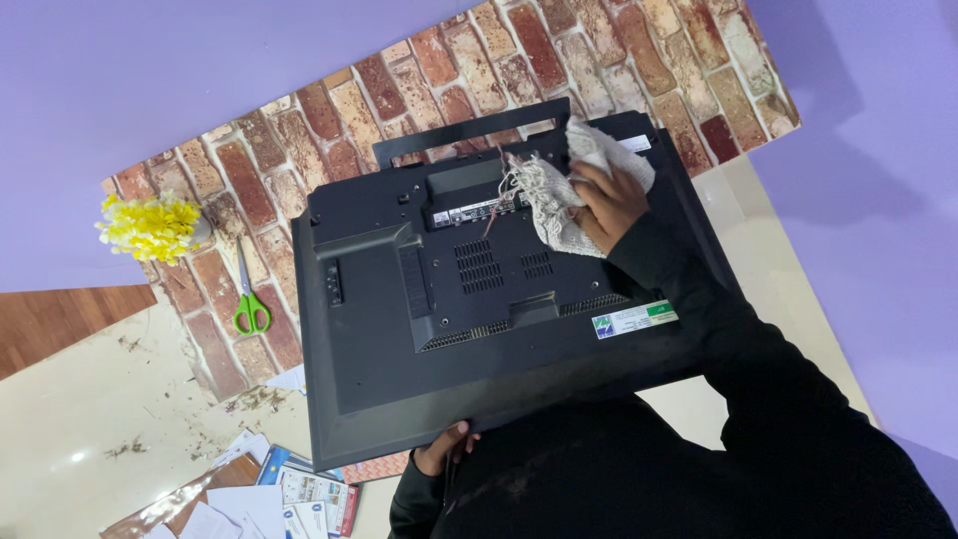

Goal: The person cleans the front screen and the back panel of a television with a cloth.

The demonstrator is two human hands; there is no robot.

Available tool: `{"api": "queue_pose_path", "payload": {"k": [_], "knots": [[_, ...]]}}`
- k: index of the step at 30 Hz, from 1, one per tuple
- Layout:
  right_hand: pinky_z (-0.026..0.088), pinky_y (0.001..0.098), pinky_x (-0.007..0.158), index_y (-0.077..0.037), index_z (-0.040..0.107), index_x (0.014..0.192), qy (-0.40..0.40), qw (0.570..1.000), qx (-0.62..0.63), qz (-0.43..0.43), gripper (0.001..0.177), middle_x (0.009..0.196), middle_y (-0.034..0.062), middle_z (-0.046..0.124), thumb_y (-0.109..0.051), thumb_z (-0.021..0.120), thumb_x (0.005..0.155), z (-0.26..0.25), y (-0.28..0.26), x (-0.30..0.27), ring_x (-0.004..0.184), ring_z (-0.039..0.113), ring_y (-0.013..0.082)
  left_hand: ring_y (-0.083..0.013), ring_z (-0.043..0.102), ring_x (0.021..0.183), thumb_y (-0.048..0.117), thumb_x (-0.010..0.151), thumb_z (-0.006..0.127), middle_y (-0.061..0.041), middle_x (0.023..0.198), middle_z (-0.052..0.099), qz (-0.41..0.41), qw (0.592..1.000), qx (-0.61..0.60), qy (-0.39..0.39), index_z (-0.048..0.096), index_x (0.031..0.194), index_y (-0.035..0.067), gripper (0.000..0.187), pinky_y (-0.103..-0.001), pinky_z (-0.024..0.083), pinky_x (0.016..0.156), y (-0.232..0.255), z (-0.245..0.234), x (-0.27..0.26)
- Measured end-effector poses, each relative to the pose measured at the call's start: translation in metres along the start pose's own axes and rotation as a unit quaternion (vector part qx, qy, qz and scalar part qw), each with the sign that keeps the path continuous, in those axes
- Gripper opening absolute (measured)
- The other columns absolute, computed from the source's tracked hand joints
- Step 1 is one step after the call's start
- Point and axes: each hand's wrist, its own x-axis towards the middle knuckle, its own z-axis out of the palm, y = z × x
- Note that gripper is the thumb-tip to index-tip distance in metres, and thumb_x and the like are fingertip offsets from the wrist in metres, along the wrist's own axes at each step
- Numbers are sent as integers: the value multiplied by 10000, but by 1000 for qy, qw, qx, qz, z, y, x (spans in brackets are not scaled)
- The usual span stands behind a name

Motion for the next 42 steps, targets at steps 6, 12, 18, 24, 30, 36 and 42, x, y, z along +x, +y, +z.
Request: {"api": "queue_pose_path", "payload": {"k": [6,12,18,24,30,36,42], "knots": [[445,485,1091,-36,728,1093,120,987,-78,74,362,1444,184,524,65,664,751,-20,75,-45,1310,522,425,-161,553,518,312,887,682,-121,686,690,-14,1000,8,-7,735,838,-22,342,-299,411,481,-4,-6,1],[475,474,1077,-16,637,1222,111,981,-25,157,389,1421,178,527,26,659,835,-16,133,-65,1287,543,396,-157,587,562,316,894,662,-120,744,709,-16,999,8,-31,733,863,-14,338,-285,419,482,-3,-7,5],[433,544,995,-66,584,1263,109,984,-70,120,549,1348,150,558,-52,761,744,-17,56,-20,1257,503,432,-165,625,609,312,892,664,-126,785,720,-13,999,-3,-36,724,868,-17,335,-283,432,486,-2,-6,6],[388,567,1041,-133,616,1325,94,978,-177,52,534,1415,40,590,-18,744,819,-5,30,2,1346,489,389,-163,594,559,346,880,665,-119,702,691,-16,1000,-1,-27,735,855,-21,375,-284,412,483,-4,-5,7],[435,514,1064,-118,643,1282,72,990,-87,85,529,1346,109,627,-12,732,772,-21,110,-20,1270,552,403,-145,522,504,363,890,661,-107,635,663,-23,999,27,-4,736,801,-23,403,-276,377,480,-9,2,2],[469,447,1043,-71,571,1370,77,984,93,132,628,1292,211,633,-111,814,792,-2,169,-27,1226,599,400,-157,597,540,328,859,660,-103,659,697,-14,1000,5,6,733,783,-7,351,-290,406,481,-4,8,5],[425,524,1050,-109,565,1433,43,991,-34,124,726,1401,201,559,-195,839,766,-10,116,-8,1274,495,447,-164,560,496,357,884,653,-102,600,662,-22,999,30,-25,742,757,-17,405,-284,419,483,1,13,6]]}}
